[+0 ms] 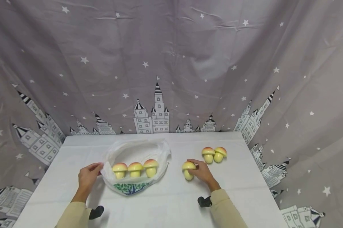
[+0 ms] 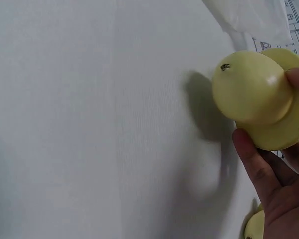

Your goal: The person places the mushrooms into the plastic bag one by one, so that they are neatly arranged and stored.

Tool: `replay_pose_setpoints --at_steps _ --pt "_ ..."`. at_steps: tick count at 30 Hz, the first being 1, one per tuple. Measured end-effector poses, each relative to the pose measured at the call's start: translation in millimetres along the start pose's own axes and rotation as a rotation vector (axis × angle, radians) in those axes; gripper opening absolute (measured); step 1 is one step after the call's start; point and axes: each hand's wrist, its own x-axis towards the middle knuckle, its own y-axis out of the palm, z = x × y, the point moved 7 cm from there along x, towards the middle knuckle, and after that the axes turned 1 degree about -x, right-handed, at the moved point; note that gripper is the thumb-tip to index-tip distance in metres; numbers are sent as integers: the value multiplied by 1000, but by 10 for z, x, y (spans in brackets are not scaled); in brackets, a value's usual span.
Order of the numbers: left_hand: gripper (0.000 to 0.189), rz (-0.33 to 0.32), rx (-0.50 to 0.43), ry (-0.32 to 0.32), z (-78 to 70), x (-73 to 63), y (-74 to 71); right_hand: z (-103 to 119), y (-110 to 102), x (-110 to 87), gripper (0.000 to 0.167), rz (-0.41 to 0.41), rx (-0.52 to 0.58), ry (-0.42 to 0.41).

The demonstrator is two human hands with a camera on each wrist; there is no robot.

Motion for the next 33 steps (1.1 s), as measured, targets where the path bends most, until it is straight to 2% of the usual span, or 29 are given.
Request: replay_pose_setpoints --at_steps 4,9,12,19,22,30,33 --pt "44 -5 10 2 12 9 -5 -10 44 25 44 -47 -3 41" --pt "44 -7 -2 1 6 5 -27 16 91 46 42 -115 -21 25" --pt "44 -13 9 20 -54 -36 -74 70 115 54 42 -135 -2 7" --pt "37 81 -72 -9 -749 -499 -321 118 119 102 42 -177 29 15" --pt "32 66 -69 -14 -843 -573 -349 124 127 128 43 -188 41 13" --pt "30 28 -108 -1 -803 -521 -354 222 180 176 45 -232 76 -33" --pt "36 51 -128 4 -735 -477 -341 258 226 196 45 -231 108 -21"
